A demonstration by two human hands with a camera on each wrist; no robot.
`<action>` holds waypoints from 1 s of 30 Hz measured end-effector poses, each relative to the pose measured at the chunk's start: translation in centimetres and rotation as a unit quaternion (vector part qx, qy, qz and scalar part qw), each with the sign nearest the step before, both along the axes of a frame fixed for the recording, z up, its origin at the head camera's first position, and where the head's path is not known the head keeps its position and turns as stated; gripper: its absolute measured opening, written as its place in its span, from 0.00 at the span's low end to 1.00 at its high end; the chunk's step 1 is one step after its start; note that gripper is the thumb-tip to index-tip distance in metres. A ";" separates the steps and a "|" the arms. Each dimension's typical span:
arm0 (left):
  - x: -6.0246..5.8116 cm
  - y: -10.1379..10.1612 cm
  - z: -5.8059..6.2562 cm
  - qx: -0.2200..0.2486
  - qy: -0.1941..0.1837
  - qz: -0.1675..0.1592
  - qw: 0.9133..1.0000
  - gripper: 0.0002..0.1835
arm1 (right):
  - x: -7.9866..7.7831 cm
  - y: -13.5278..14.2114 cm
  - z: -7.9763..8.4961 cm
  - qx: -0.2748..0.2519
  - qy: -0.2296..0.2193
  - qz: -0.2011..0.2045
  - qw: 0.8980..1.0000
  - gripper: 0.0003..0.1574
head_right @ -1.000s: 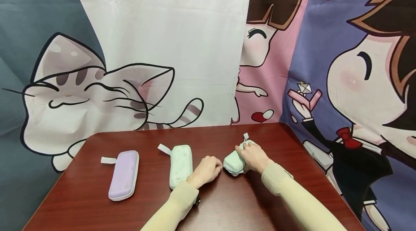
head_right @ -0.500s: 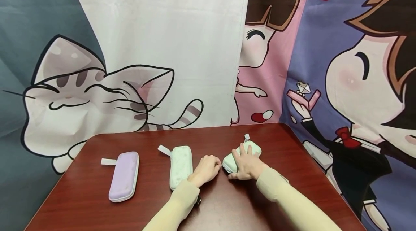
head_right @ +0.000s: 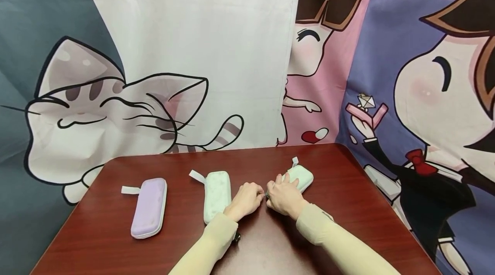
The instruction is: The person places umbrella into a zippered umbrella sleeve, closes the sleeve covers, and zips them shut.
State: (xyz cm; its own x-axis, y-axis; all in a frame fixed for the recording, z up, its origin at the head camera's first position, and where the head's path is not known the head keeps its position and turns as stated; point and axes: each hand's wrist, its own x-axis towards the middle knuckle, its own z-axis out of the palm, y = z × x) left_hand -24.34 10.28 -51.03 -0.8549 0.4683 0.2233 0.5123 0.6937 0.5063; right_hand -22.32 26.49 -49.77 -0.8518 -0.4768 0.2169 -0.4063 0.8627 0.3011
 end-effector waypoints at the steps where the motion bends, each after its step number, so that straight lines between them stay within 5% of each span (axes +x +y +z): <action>1: 0.0 0.0 0.1 -0.003 0.001 0.000 1.000 0.11 | 0.0 -0.2 0.0 0.005 0.017 0.012 1.000 0.21; 5: 0.0 -0.2 0.4 -0.011 0.005 0.002 1.000 0.17 | -0.2 -0.9 0.0 0.004 0.046 0.031 0.998 0.15; 14: -0.1 -0.5 0.4 -0.007 0.010 -0.003 1.000 0.14 | -0.4 -0.9 0.6 -0.006 -0.007 0.023 1.000 0.16; 26: -0.5 -0.6 0.5 -0.019 -0.012 -0.009 1.000 0.15 | -0.4 -1.2 -0.3 -0.034 0.047 0.003 0.998 0.11; 30: -0.5 -0.5 0.2 -0.020 -0.010 -0.008 1.000 0.13 | -0.4 -0.6 -0.5 -0.027 0.049 0.027 0.998 0.13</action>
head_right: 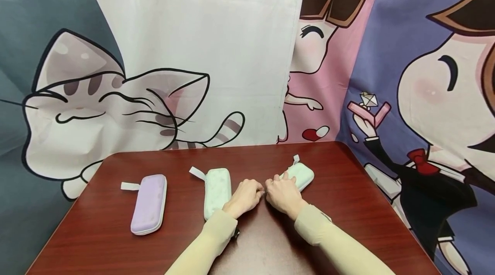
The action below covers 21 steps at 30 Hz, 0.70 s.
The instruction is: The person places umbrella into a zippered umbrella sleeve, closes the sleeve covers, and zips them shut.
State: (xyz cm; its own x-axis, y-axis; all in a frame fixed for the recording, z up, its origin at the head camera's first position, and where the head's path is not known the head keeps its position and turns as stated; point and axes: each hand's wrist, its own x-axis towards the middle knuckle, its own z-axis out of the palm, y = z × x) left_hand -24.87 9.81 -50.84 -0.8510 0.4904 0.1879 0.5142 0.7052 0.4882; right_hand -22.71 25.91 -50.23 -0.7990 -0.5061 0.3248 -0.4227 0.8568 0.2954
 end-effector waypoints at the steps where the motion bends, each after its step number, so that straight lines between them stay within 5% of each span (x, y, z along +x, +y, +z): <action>1: 0.0 0.0 0.0 0.000 0.000 0.001 1.000 0.13 | 0.0 0.3 0.2 -0.001 -0.011 0.013 1.000 0.14; 4: 0.1 0.1 -0.1 0.002 0.003 0.003 1.000 0.14 | -0.2 1.7 1.1 -0.020 -0.076 0.057 0.995 0.22; 7: 0.1 0.0 -0.1 0.003 0.006 0.006 1.000 0.13 | -0.3 3.0 2.0 -0.071 -0.179 0.076 0.978 0.33; 10: 0.0 0.0 -0.1 0.007 0.012 0.006 1.000 0.12 | -0.4 3.9 2.5 -0.090 -0.235 0.091 0.964 0.39; 16: -0.1 -0.2 -0.3 0.009 0.013 0.005 1.000 0.11 | -0.6 4.1 2.3 -0.035 -0.166 0.159 0.973 0.41; 21: 0.1 -0.2 -0.2 0.012 0.015 -0.001 1.000 0.11 | -0.6 3.7 1.2 -0.009 -0.092 0.159 0.983 0.41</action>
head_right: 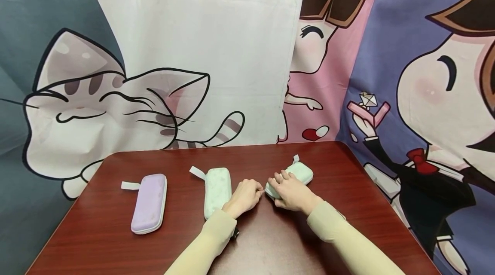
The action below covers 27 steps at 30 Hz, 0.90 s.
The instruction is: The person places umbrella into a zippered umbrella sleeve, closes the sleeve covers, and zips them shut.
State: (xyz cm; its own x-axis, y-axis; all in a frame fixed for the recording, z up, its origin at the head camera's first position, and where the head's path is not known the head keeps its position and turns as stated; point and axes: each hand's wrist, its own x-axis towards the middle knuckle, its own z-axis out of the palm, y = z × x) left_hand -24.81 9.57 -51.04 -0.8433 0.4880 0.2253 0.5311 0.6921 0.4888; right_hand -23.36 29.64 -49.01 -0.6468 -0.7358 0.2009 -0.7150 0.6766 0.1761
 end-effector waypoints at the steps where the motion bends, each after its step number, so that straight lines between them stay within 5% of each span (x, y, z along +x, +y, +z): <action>1: 0.0 0.0 0.1 0.000 0.002 -0.001 1.000 0.12 | 0.0 -0.1 -0.2 0.000 0.009 -0.006 1.000 0.42; 9: 0.8 0.2 0.2 -0.002 -0.008 0.003 1.000 0.11 | 0.2 -1.2 -1.0 -0.003 0.046 -0.048 0.998 0.41; 16: 1.5 0.7 0.4 0.002 -0.019 -0.007 1.000 0.18 | 0.3 -1.5 -1.2 -0.021 0.030 -0.067 0.997 0.39; 21: 1.7 0.6 0.5 0.013 -0.015 -0.001 1.000 0.17 | 0.1 -0.5 -0.6 -0.036 -0.037 -0.037 0.998 0.40; 27: 1.4 0.1 0.5 0.012 -0.005 0.019 1.000 0.10 | -0.4 2.1 0.4 -0.081 -0.147 -0.002 0.986 0.44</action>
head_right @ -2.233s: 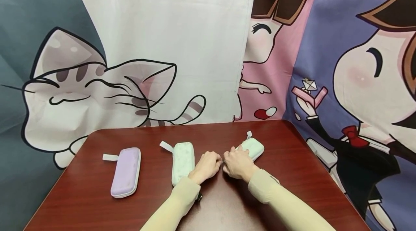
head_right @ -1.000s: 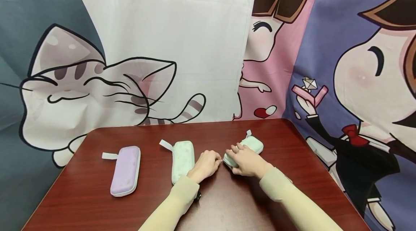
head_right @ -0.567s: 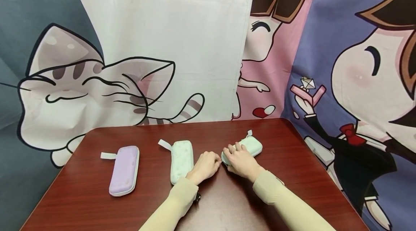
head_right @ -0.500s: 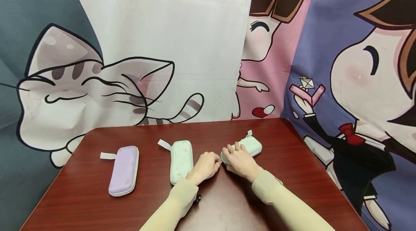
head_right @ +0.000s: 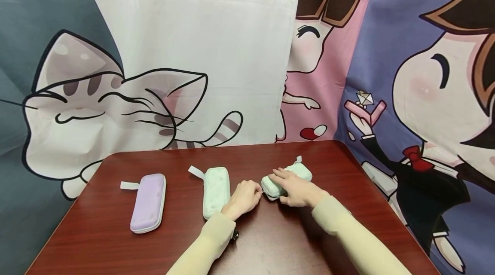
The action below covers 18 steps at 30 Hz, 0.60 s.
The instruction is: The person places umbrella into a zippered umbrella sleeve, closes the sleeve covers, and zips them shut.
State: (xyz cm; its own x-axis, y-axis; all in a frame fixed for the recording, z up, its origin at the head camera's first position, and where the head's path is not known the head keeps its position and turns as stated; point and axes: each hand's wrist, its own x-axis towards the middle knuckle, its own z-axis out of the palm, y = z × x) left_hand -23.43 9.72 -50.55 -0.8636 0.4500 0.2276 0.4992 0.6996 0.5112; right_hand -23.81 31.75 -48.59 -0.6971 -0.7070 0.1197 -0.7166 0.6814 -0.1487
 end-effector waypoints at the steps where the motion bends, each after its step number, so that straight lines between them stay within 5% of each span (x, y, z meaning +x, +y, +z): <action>1: -0.1 -0.1 -0.1 0.000 0.002 0.002 1.000 0.09 | -0.1 0.4 0.0 -0.003 0.000 0.002 1.000 0.44; 9: -0.6 -0.4 -0.4 0.010 0.005 0.001 1.000 0.07 | -0.6 1.1 -0.1 -0.014 0.013 0.009 1.000 0.44; 18: -0.8 -0.6 -0.4 0.005 -0.005 0.001 1.000 0.07 | -0.8 -0.1 0.4 0.063 0.062 0.010 0.996 0.39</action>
State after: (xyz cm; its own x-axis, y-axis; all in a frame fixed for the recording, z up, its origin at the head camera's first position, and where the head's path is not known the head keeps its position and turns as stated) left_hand -24.19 9.16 -50.98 -0.8664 0.4460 0.2245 0.4933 0.6949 0.5233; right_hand -24.60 31.63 -48.19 -0.6688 -0.7348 0.1134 -0.7372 0.6752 0.0275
